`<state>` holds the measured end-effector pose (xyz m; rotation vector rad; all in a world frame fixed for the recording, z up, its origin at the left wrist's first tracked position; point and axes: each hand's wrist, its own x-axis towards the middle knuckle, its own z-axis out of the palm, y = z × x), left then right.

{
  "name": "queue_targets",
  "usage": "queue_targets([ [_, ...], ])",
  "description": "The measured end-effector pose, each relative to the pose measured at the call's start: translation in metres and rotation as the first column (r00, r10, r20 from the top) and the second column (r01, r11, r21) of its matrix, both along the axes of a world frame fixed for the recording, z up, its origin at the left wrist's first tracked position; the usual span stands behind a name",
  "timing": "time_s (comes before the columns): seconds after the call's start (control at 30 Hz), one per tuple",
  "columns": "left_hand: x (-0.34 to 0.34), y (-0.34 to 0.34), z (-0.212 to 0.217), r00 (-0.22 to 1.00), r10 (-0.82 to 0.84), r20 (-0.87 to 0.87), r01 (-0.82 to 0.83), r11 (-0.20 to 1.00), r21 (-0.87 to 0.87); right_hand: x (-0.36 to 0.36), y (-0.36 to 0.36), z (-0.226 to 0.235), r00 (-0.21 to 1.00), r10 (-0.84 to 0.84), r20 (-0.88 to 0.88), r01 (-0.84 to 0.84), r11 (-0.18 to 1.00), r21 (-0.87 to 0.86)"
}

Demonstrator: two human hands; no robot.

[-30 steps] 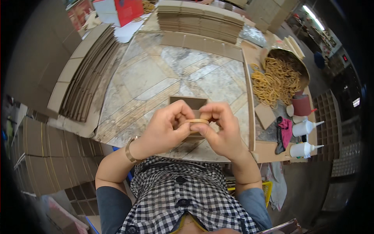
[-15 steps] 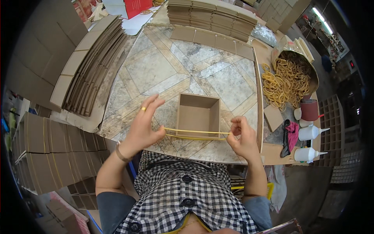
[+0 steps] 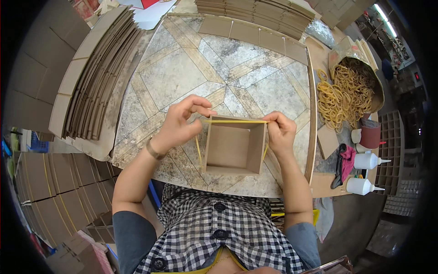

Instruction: The person is seen applying glue to cardboard sheets and folding them into small square boxes, then securing them with rubber bands.

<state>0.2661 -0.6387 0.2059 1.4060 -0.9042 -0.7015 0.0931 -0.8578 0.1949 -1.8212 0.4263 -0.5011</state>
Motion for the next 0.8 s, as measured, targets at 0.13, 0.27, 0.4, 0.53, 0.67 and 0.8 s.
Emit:
queue_targets([
  [0.13, 0.02, -0.02, -0.011, 0.989, -0.121, -0.089, 0.12, 0.993, -0.008, 0.009, -0.011, 0.005, 0.988, 0.15, -0.032, -0.145, 0.983, 0.114],
  [0.27, 0.012, -0.007, -0.003, 0.963, -0.209, -0.17, 0.232, 0.963, 0.134, -0.018, -0.016, 0.007, 0.936, 0.327, -0.128, -0.326, 0.945, 0.034],
  [0.4, 0.008, 0.024, -0.01, 0.968, -0.251, -0.033, 0.251, 0.968, 0.022, -0.04, -0.015, -0.007, 0.938, 0.345, -0.036, -0.328, 0.917, 0.226],
  [0.53, -0.069, 0.02, 0.017, 0.999, 0.027, -0.024, -0.022, 0.981, 0.192, -0.03, 0.039, -0.001, 0.955, 0.297, 0.012, -0.297, 0.954, 0.048],
  [0.67, -0.095, 0.037, 0.032, 0.992, 0.004, 0.123, -0.013, 0.997, 0.071, -0.049, 0.093, -0.005, 0.956, 0.057, 0.288, -0.076, 0.996, 0.054],
  [0.8, -0.086, 0.051, -0.001, 0.991, -0.092, 0.097, 0.079, 0.988, 0.13, -0.085, 0.098, -0.059, 0.998, -0.058, 0.004, 0.058, 0.998, 0.01],
])
